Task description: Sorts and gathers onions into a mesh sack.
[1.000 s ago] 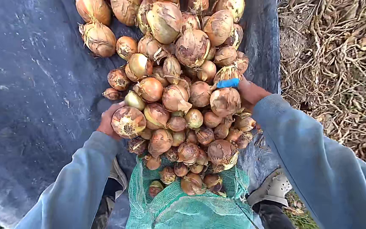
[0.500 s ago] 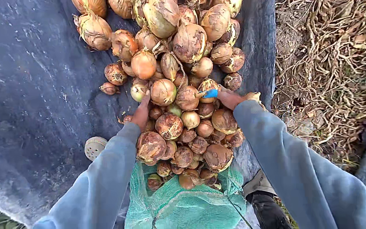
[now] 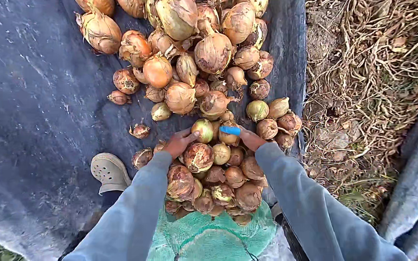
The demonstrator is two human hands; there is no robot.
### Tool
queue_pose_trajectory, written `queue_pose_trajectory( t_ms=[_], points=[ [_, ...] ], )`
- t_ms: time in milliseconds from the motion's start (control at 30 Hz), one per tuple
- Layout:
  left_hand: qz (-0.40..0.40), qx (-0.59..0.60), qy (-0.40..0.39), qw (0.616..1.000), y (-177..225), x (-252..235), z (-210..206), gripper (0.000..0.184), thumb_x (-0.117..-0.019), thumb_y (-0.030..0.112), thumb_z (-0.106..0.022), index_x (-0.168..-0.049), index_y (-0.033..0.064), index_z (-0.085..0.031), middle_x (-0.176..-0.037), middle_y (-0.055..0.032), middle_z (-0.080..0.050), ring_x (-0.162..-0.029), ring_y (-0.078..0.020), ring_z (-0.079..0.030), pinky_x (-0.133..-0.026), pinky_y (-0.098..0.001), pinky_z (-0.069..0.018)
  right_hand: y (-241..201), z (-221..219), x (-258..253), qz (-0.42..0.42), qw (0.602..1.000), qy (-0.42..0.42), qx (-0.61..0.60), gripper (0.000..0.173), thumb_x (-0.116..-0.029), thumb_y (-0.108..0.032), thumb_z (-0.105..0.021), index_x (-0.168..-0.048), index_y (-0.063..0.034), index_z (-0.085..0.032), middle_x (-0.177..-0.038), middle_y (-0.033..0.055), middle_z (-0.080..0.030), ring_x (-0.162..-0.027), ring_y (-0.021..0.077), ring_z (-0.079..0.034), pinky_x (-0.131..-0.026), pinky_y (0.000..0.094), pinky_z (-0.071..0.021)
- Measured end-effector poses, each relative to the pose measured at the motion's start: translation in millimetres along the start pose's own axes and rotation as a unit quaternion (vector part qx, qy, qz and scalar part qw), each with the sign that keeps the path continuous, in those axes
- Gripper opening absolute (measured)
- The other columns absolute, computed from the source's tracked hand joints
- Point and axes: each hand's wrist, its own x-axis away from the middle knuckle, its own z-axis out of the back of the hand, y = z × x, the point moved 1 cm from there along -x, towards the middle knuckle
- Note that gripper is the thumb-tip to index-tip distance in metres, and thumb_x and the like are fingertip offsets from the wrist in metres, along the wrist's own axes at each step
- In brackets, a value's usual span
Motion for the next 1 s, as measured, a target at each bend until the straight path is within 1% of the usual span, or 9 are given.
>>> queue_pose_trajectory(
  t_ms=[133,200,267,433,600,667,733,900,1000],
  points=[
    [0.005,0.025,-0.033,0.999,-3.7,-1.6,-30.4,0.062,-0.1069,0.056,-0.04,-0.148,0.0122,-0.055,-0.144,-0.0136,-0.061,-0.136,-0.0247,-0.055,-0.116,-0.053,-0.04,28.9,-3.3,3.8,0.017,0.999,0.009,-0.049,0.054,-0.1126,-0.044,-0.03,-0.154,-0.014,-0.047,-0.146,0.0174,-0.058,-0.137,0.0317,-0.053,-0.11,0.0572,-0.0437],
    [0.05,0.051,-0.076,0.995,-14.2,12.7,-46.3,0.065,-0.1072,0.058,-0.036,-0.149,0.0105,-0.053,-0.145,-0.0145,-0.059,-0.136,-0.0247,-0.055,-0.116,-0.0518,-0.0406,89.5,-30.0,-19.3,0.314,0.942,0.118,-0.028,0.057,-0.1106,-0.043,-0.036,-0.136,0.0013,-0.061,-0.116,0.023,-0.072,-0.102,0.0288,-0.073,-0.072,0.0376,-0.0621],
    [0.049,0.039,-0.11,0.992,-32.4,32.1,-66.6,0.06,-0.1092,0.05,-0.038,-0.149,0.0071,-0.052,-0.147,-0.0155,-0.057,-0.136,-0.0261,-0.054,-0.116,-0.0513,-0.0405,44.2,-41.2,32.5,0.048,0.995,0.0,-0.085,0.051,-0.1116,-0.038,-0.038,-0.152,-0.0088,-0.049,-0.147,0.0176,-0.058,-0.138,0.0287,-0.052,-0.116,0.0525,-0.0403],
    [0.05,-0.158,-0.158,0.973,-69.3,106.6,-111.5,0.046,-0.1033,0.016,-0.052,-0.148,0.0092,-0.055,-0.164,-0.0124,-0.039,-0.15,-0.0289,-0.038,-0.123,-0.0523,-0.0307,78.7,-132.1,110.4,0.003,0.989,-0.021,-0.149,0.054,-0.1045,-0.034,-0.055,-0.151,-0.0085,-0.048,-0.138,0.0229,-0.062,-0.13,0.0332,-0.059,-0.111,0.0545,-0.0451],
    [0.166,-0.329,-0.28,0.886,-114.1,202.9,-165.7,0.075,-0.0934,0.036,-0.072,-0.156,0.0078,-0.042,-0.163,-0.0164,-0.038,-0.153,-0.0354,-0.032,-0.126,-0.0546,-0.0231,153.0,-222.7,229.5,-0.083,0.991,-0.103,0.007,0.084,-0.0803,-0.022,-0.076,-0.158,-0.021,-0.043,-0.162,0.0109,-0.043,-0.15,0.0339,-0.038,-0.122,0.0515,-0.0347],
    [0.193,-0.416,-0.405,0.791,-137.0,252.3,-191.9,0.088,-0.0943,0.046,-0.071,-0.164,0.0129,-0.027,-0.17,-0.02,-0.02,-0.157,-0.0468,-0.009,-0.123,-0.0693,-0.0046,169.5,-242.4,294.1,-0.12,0.952,-0.262,0.1,0.08,-0.0901,-0.028,-0.074,-0.161,-0.0205,-0.038,-0.168,0.0132,-0.031,-0.155,0.0411,-0.026,-0.124,0.0601,-0.0272],
    [0.189,-0.415,-0.46,0.762,-164.0,277.2,-209.1,0.076,-0.0963,0.04,-0.07,-0.159,0.009,-0.039,-0.165,-0.0222,-0.032,-0.154,-0.0474,-0.021,-0.12,-0.0723,-0.015,173.5,-240.0,318.2,-0.1,0.916,-0.364,0.134,0.057,-0.0993,-0.024,-0.063,-0.153,-0.0087,-0.05,-0.158,0.0228,-0.046,-0.145,0.046,-0.043,-0.119,0.0647,-0.0327],
    [0.011,-0.288,-0.093,0.953,-100.6,236.5,-155.4,0.041,-0.1067,0.024,-0.051,-0.145,0.0104,-0.058,-0.146,-0.0153,-0.058,-0.137,-0.0314,-0.055,-0.116,-0.0482,-0.043,129.8,-139.2,246.1,-0.089,0.993,-0.028,0.073,0.057,-0.0953,-0.015,-0.064,-0.151,-0.0142,-0.052,-0.145,0.0198,-0.057,-0.127,0.0373,-0.061,-0.105,0.0544,-0.0517],
    [-0.016,-0.323,0.255,0.911,-67.5,173.9,-91.2,0.056,-0.0963,0.027,-0.071,-0.144,0.002,-0.055,-0.148,-0.0311,-0.049,-0.137,-0.0509,-0.047,-0.111,-0.0648,-0.0406,115.5,-123.6,179.0,-0.123,0.974,-0.016,0.192,0.072,-0.0939,-0.028,-0.072,-0.159,-0.0237,-0.04,-0.163,0.0228,-0.033,-0.136,0.0479,-0.049,-0.101,0.0608,-0.0516]
  ],
)
